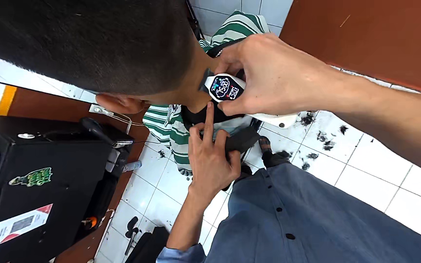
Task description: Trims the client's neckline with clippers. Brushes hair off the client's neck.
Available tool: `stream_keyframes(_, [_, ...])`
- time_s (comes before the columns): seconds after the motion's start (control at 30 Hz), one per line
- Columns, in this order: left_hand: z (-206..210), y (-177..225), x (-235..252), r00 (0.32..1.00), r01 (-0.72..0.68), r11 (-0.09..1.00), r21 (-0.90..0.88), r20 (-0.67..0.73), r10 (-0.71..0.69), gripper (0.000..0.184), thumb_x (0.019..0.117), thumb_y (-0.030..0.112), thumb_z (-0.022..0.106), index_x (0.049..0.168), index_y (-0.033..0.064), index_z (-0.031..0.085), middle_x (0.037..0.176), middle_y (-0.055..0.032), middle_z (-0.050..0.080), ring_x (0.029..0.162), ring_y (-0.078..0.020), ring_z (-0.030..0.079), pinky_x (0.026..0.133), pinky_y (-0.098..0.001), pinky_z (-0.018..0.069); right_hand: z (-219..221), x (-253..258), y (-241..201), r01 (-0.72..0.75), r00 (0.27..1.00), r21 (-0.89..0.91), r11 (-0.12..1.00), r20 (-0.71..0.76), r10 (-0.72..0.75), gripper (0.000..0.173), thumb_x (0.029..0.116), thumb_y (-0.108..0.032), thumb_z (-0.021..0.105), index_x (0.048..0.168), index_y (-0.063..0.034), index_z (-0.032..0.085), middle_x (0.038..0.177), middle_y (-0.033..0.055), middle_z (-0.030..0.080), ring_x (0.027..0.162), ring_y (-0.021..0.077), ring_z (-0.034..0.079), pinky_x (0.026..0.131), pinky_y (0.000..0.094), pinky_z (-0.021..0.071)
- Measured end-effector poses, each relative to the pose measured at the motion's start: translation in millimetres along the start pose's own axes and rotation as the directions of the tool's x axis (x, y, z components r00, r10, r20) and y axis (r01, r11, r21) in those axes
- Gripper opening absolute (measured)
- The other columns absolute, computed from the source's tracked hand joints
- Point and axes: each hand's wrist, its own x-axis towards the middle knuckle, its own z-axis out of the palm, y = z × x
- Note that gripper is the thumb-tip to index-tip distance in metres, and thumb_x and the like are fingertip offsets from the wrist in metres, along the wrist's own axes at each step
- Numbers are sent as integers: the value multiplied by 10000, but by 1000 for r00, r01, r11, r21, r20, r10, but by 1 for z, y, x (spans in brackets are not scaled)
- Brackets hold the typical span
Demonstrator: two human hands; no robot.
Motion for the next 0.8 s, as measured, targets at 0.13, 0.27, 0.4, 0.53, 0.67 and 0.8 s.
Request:
stream_keyframes(0.13, [-3, -3, -1, 1000, -22, 1000, -2, 4, 22, 257, 815, 325, 522, 822, 138, 697, 1523, -195, 481, 1132, -353, 553, 802, -443, 448, 7, -4, 0, 53, 998, -23, 998, -28, -53, 437, 786, -423, 793, 1096, -141, 670, 906, -36, 662, 784, 62, 620, 676, 283, 506])
stream_keyframes(0.27, [-4, -3, -1, 1000, -30, 999, -10, 4, 30, 269, 817, 322, 519, 839, 126, 701, 1487, -206, 508, 1132, -351, 551, 802, -440, 447, 10, -7, -8, 43, 995, 0, 999, -94, -43, 422, 799, -383, 761, 1143, -155, 676, 953, -48, 686, 814, 33, 635, 694, 244, 519])
stream_keyframes(0.4, [-5, -3, -1, 1000, -27, 1000, -11, 10, 27, 273, 826, 321, 520, 855, 119, 701, 1496, -214, 496, 1131, -355, 556, 789, -435, 456, 15, -8, -7, 65, 991, 23, 998, -120, -62, 428, 797, -380, 775, 1145, -154, 671, 996, -42, 696, 850, 25, 649, 719, 228, 531])
stream_keyframes(0.53, [-6, -3, -2, 1000, -26, 999, -42, 16, 27, 278, 825, 316, 530, 872, 103, 703, 1497, -206, 494, 1120, -354, 555, 786, -435, 460, 18, -14, 0, 134, 979, 84, 987, -165, -119, 404, 806, -341, 777, 1138, -135, 673, 978, -27, 716, 816, 18, 677, 714, 210, 570])
stream_keyframes(0.67, [-54, -9, -20, 980, -147, 975, -169, -159, 120, 220, 913, 264, 600, 1005, 83, 687, 1421, -151, 608, 1163, -263, 623, 924, -384, 501, 23, -48, 30, 58, 974, 158, 986, -227, -20, 398, 805, -301, 758, 1151, -122, 676, 997, -2, 718, 782, 44, 689, 660, 239, 592])
stream_keyframes(0.8, [-71, -27, 2, 851, -309, 923, 228, -367, 376, 324, 957, 155, 690, 1271, 147, 609, 1455, -9, 564, 1330, -222, 483, 1096, -395, 340, 13, -65, 53, -125, 943, 145, 981, -289, 163, 486, 808, -369, 749, 1206, -105, 661, 1092, 30, 716, 891, 73, 708, 752, 283, 607])
